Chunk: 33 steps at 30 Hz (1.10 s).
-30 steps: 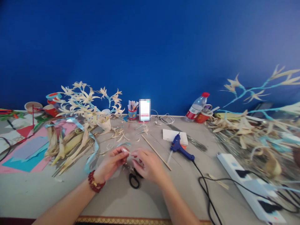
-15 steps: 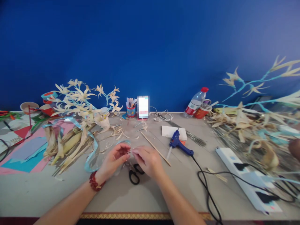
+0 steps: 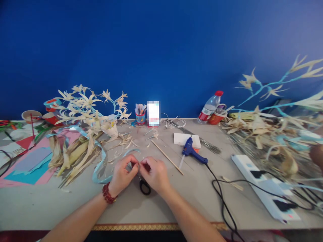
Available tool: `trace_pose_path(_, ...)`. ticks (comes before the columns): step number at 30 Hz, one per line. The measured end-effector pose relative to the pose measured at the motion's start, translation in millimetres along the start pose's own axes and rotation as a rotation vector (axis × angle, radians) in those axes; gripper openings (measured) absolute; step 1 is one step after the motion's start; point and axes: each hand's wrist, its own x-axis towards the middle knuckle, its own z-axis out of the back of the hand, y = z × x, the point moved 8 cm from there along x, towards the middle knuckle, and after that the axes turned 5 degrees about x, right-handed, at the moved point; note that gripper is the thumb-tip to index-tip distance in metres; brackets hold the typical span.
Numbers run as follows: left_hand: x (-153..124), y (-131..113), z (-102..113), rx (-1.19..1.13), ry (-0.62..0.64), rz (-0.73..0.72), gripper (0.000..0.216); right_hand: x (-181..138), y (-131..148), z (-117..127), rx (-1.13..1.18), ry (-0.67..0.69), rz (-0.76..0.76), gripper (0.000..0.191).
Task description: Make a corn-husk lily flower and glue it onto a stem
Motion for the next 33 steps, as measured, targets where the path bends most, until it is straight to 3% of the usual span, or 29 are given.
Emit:
trace_pose_path(5,1.6,2.1,5.6,0.111,-0.033,-0.028,0.008,-4.4,1.8,5.6,0.015,-0.082,0.015,0.013)
trace_pose_path(10,2.8,9.6,19.6,0.062,-0.112,-0.003,0.009,-5.1,0.3,19.3,0.052,-0.203,-0.002,0.011)
trace_pose_path(14,2.5,-7.2,7.5,0.042,0.016,-0.100,0.012,-2.4,1.1,14.8,0.079,-0.158,-0.003,0.012)
trace_pose_path(17,1.5,-16.3,-0.3,0.108,0.045,-0.145,0.012,-2.1,3.0,9.7,0.084,-0.130,-0.003,0.012)
trace_pose_path(25,4.7,0.0,22.3,0.191,-0.111,-0.085,0.011,-5.8,0.1,25.1,0.083,-0.266,-0.014,0.012)
trace_pose_path(30,1.5,-13.4,4.7,0.070,0.037,-0.119,0.007,-3.0,3.1,15.3,0.125,-0.189,-0.016,0.013)
trace_pose_path(33,-0.4,-15.5,-2.5,0.090,0.050,-0.111,0.014,-3.5,6.0,11.4,0.120,-0.179,-0.009,0.013)
